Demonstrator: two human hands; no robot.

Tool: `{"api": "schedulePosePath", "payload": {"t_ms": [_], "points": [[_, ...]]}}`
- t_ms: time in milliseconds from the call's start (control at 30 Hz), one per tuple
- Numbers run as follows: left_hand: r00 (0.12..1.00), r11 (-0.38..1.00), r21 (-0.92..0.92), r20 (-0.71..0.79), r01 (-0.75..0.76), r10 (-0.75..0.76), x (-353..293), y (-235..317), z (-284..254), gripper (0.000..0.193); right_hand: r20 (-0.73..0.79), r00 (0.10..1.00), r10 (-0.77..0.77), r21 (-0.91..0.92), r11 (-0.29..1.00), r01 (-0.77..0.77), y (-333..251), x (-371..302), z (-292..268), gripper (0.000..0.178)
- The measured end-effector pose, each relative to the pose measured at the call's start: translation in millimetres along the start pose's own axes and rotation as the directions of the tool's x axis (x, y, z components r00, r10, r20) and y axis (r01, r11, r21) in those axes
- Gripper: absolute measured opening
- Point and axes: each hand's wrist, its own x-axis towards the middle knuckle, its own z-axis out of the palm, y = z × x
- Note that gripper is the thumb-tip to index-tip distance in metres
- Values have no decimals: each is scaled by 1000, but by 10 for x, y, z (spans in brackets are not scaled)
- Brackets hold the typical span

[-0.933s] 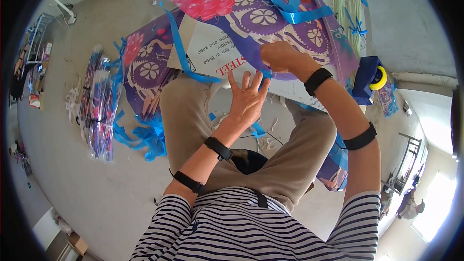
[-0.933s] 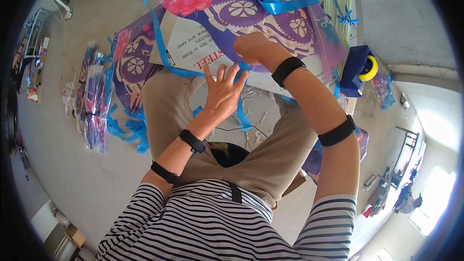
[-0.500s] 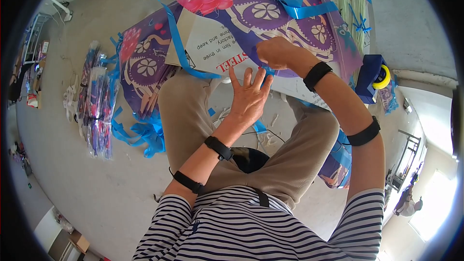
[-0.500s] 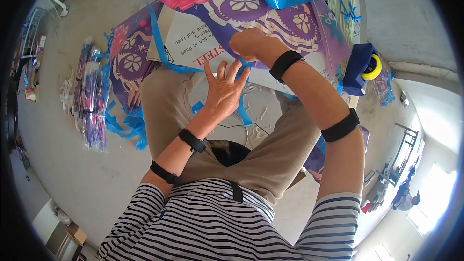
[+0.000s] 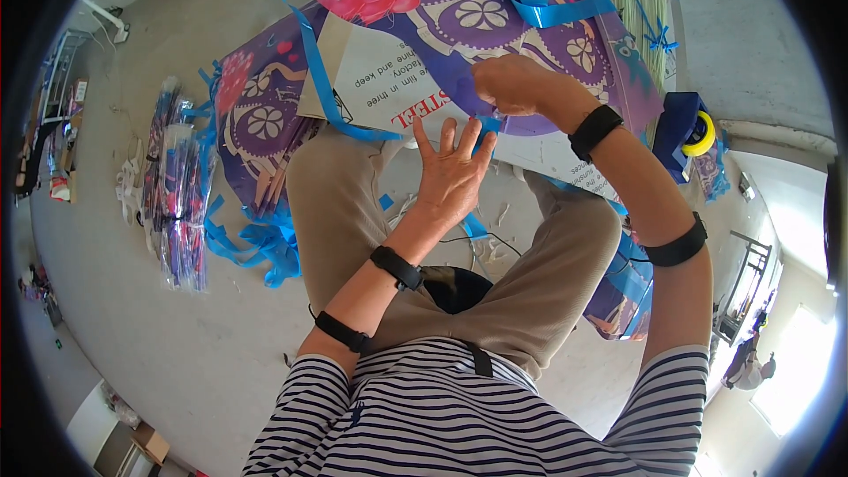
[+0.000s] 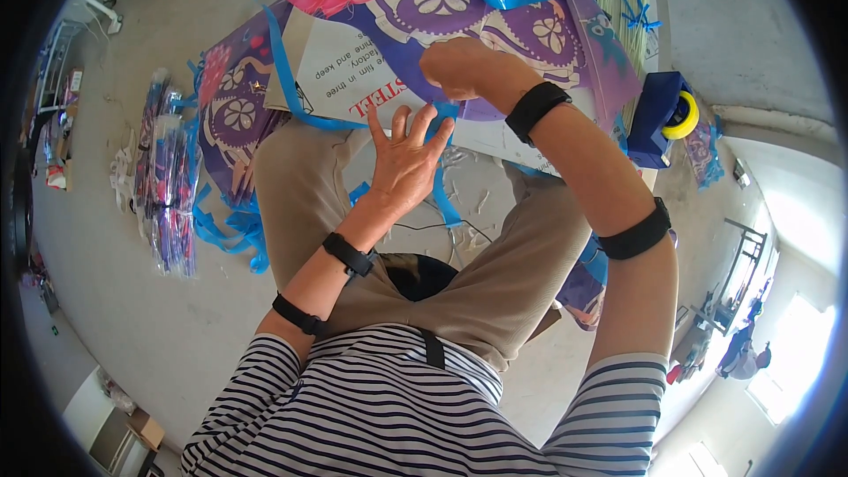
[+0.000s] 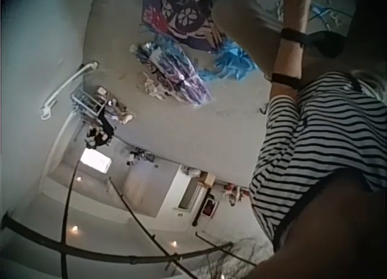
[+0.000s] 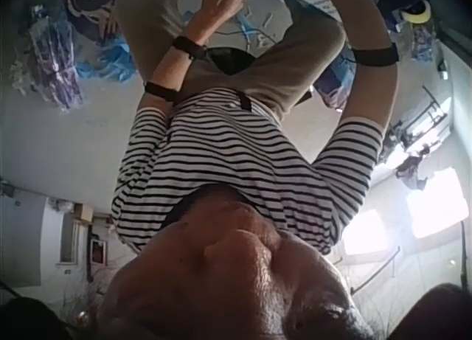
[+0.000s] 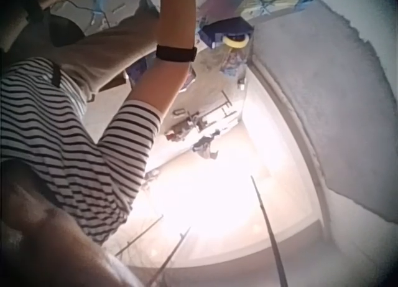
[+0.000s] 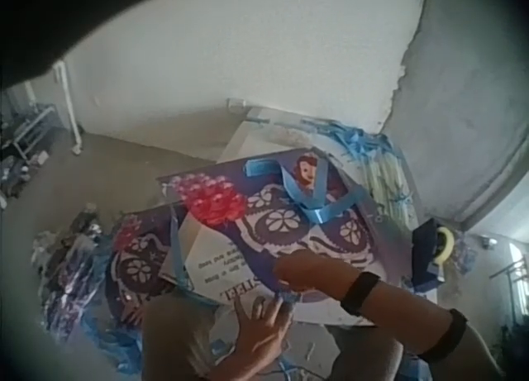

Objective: The person folds blue ribbons by hand, tapes them onto several purple kites, and then folds a kite and presses it flat.

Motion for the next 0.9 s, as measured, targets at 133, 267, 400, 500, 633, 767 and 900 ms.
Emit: {"api": "schedulePosePath", "payload": {"t_ms": [133, 267, 400, 500, 633, 767, 900], "points": [[1000, 1000, -10, -3, 12, -12, 7, 3, 10, 52, 32, 999, -16, 18, 1000, 15, -35, 20, 64, 3], [1000, 1000, -11, -14, 3, -3, 12, 8, 10, 54, 38, 999, -15, 27, 1000, 14, -64, 74, 178, 4], [1000, 1000, 7, 0, 4, -4, 13, 8, -12, 52, 99, 995, -14, 23, 1000, 12, -74, 141, 162, 8], [1000, 1000, 11, 1, 2, -2, 17, 16, -9, 52, 107, 994, -3, 13, 1000, 2, -63, 146, 174, 8], [1000, 1000, 12, -2, 4, -4, 2, -10, 3, 52, 147, 988, 50, 2, 999, -51, -111, 152, 106, 6], [1000, 1000, 3, 15, -6, 6, 18, 1, 18, 56, 103, 994, 23, 39, 999, -27, -71, 136, 166, 6], [1000, 999, 29, 17, -14, 14, 19, 9, 24, 53, 68, 997, 22, 51, 998, -25, -59, 137, 198, 5]]}}
